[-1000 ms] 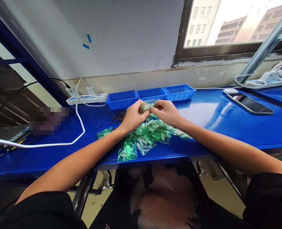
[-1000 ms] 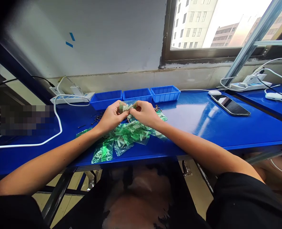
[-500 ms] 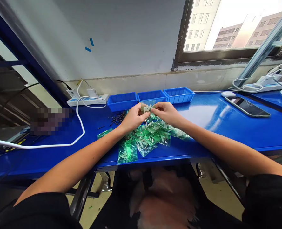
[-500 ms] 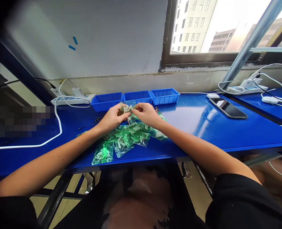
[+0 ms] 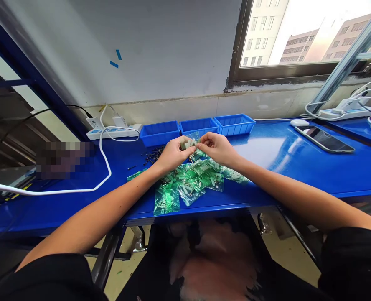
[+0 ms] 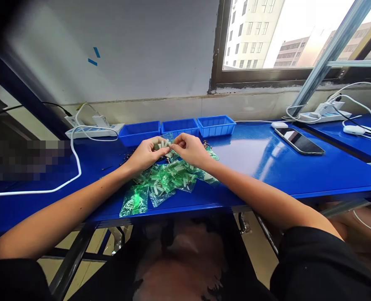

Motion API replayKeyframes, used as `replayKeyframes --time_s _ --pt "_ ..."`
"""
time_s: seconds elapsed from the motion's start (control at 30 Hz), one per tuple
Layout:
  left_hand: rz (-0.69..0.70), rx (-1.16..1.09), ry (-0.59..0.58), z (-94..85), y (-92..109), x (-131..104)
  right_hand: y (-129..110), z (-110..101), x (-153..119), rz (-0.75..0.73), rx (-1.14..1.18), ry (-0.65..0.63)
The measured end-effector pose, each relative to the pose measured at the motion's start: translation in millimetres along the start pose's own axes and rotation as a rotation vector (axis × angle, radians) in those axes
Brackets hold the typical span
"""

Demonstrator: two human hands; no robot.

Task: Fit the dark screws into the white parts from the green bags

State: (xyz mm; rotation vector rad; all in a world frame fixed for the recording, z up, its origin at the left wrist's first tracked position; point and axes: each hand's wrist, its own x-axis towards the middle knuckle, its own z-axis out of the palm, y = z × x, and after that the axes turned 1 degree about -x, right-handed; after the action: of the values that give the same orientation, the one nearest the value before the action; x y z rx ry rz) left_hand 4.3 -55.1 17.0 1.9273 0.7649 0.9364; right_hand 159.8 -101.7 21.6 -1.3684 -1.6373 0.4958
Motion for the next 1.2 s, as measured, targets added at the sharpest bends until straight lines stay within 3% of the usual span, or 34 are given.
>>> replayKeyframes --time_s 0.3,0.63,0.9,1.2 --pt "0.001 0.087 -0.011 -1.7 11.6 -3.7 -6.2 -1.8 -4.3 -0.03 0.042 -0.109" --pt "0.027 0.138 0.056 -1.5 6.1 -2.7 -5.0 -0.6 -3.3 -0.019 0.096 -0.081" --pt "0.027 -0.045 -0.033 -1.7 5.6 -1.4 -3.5 -1.2 -1.4 -0.02 0.084 -0.044" --pt "-0.026 -0.101 -0.012 -1.4 9.6 -1.3 0.0 -2.5 2.5 0.045 0.239 -0.007"
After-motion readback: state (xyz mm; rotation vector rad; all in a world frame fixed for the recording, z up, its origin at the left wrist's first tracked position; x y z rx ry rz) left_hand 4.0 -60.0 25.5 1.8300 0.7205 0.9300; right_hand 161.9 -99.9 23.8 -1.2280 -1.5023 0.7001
